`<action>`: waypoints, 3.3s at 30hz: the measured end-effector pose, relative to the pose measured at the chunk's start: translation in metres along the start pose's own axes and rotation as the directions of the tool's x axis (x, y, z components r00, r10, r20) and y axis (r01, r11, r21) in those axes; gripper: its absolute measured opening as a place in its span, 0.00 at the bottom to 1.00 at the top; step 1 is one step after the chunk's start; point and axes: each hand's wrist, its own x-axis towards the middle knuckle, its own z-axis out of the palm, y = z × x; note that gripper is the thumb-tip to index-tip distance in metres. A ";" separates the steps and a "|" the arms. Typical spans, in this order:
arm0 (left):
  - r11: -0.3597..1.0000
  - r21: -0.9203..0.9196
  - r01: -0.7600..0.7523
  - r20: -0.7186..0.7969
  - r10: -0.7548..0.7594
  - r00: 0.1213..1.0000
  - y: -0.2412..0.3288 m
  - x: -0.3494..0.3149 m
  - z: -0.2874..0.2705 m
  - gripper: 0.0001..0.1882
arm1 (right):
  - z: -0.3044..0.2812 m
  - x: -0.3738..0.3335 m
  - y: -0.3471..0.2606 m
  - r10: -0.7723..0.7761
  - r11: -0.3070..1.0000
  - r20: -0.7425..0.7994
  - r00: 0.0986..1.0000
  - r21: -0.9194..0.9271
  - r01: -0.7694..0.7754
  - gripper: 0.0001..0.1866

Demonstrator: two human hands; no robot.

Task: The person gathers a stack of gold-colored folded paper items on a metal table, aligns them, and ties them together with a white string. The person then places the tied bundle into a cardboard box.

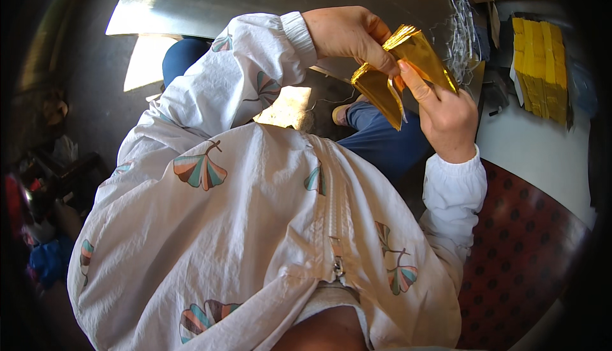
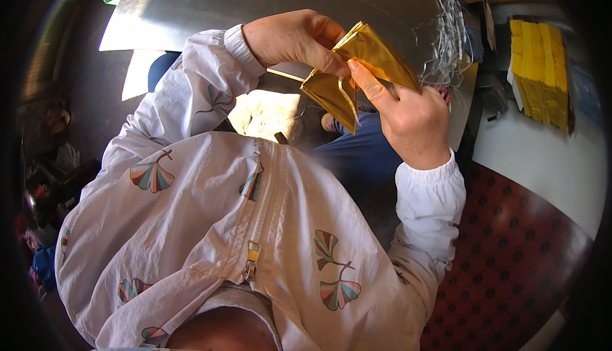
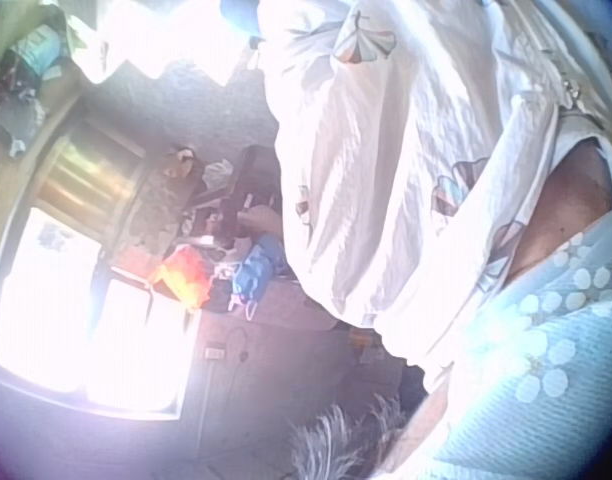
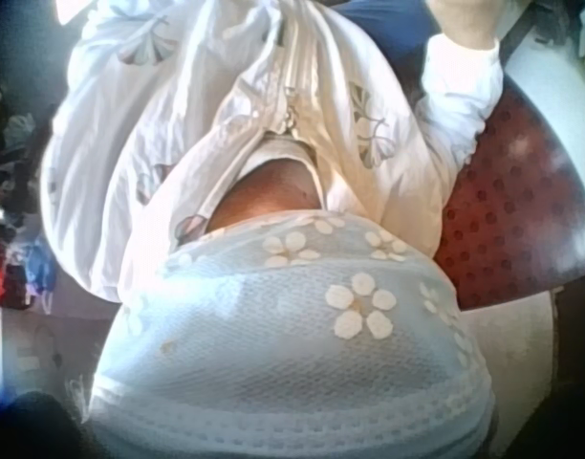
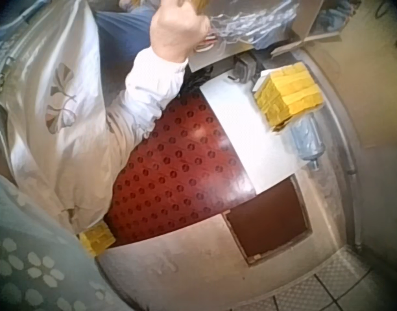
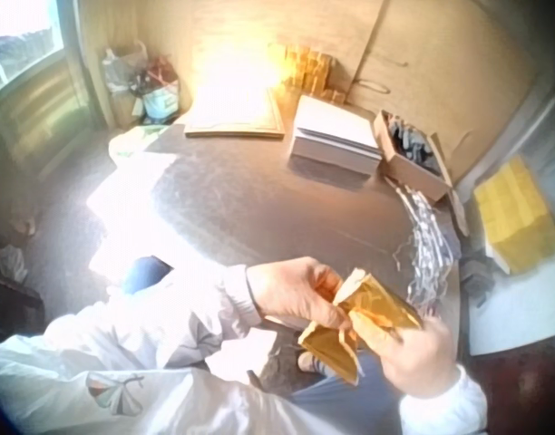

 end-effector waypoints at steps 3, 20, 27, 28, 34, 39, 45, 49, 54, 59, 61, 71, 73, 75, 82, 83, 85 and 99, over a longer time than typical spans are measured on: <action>1.000 0.011 0.016 -0.001 -0.016 1.000 0.000 0.000 0.000 0.20 | 0.005 0.002 -0.002 0.076 0.931 -0.052 0.996 0.360 -0.052 0.29; 0.996 0.091 -0.006 -0.015 0.007 1.000 0.003 0.000 -0.003 0.19 | 0.005 -0.004 -0.013 0.032 0.979 -0.003 1.000 -0.200 -0.031 0.29; 0.993 0.115 0.024 0.061 -0.031 0.998 0.006 0.000 -0.003 0.20 | 0.013 -0.003 -0.016 0.029 0.999 -0.182 0.983 0.036 -0.023 0.28; 0.994 0.107 0.019 0.083 -0.028 0.996 0.007 0.000 -0.003 0.20 | 0.015 -0.004 -0.016 0.036 0.998 -0.204 0.978 0.060 -0.024 0.27; 0.994 0.108 -0.003 0.132 -0.012 0.991 0.010 0.003 -0.004 0.19 | 0.027 -0.008 -0.015 -0.083 0.971 -0.310 0.947 -0.238 0.007 0.24; 0.992 0.128 -0.006 0.144 -0.012 0.989 0.013 0.005 -0.005 0.19 | 0.025 -0.008 -0.012 -0.128 0.962 -0.265 0.956 -0.266 0.056 0.23; 0.985 0.175 0.012 0.158 -0.040 0.987 0.016 0.009 -0.007 0.19 | 0.022 -0.003 -0.008 -0.189 0.956 -0.259 0.947 -0.270 0.117 0.23; 0.989 0.144 0.022 0.157 -0.045 0.987 0.016 0.009 -0.009 0.19 | 0.020 0.002 -0.008 -0.175 0.968 -0.227 0.958 -0.217 0.126 0.22; 0.965 0.261 -0.010 0.120 -0.023 0.992 0.021 0.009 -0.012 0.20 | 0.021 0.009 -0.009 -0.140 0.983 -0.278 0.950 -0.150 0.101 0.21; 0.955 0.295 0.018 0.044 -0.032 0.999 0.016 0.010 -0.014 0.20 | 0.023 0.007 -0.008 -0.035 0.997 -0.240 0.970 -0.082 0.016 0.22; 0.956 0.293 0.013 0.019 -0.020 1.000 0.012 0.009 -0.017 0.20 | 0.020 0.002 -0.013 0.080 0.996 -0.186 0.979 0.048 -0.072 0.22; 0.854 0.515 0.072 -0.069 -0.043 0.997 0.016 0.000 -0.009 0.19 | -0.030 0.006 -0.030 0.420 0.744 0.257 0.871 0.453 -0.492 0.17; 0.816 0.575 0.062 -0.050 -0.040 0.998 0.020 -0.002 -0.006 0.20 | -0.042 0.014 -0.025 0.363 0.856 0.231 0.903 0.298 -0.421 0.09; 0.768 0.638 0.050 -0.036 -0.036 0.999 0.023 -0.002 -0.002 0.20 | -0.056 0.023 -0.019 0.260 0.881 0.258 0.931 0.330 -0.338 0.06; 0.704 0.703 -0.100 0.089 0.053 0.995 0.032 -0.004 0.022 0.20 | -0.053 0.071 0.016 0.005 0.842 0.183 0.983 0.529 -0.103 0.02; 0.716 0.688 -0.117 0.123 0.044 0.991 0.032 -0.006 0.025 0.20 | -0.046 0.075 0.022 -0.046 0.798 0.184 0.982 0.598 -0.074 0.04; 0.725 0.667 -0.173 0.144 0.102 0.984 0.034 -0.011 0.026 0.20 | -0.025 0.074 0.027 0.061 0.648 0.237 0.970 0.729 -0.219 0.05; 0.822 0.551 -0.143 0.106 0.102 0.989 0.030 -0.022 0.032 0.25 | 0.037 0.039 0.050 -0.016 -0.326 0.368 0.930 0.877 -0.353 0.08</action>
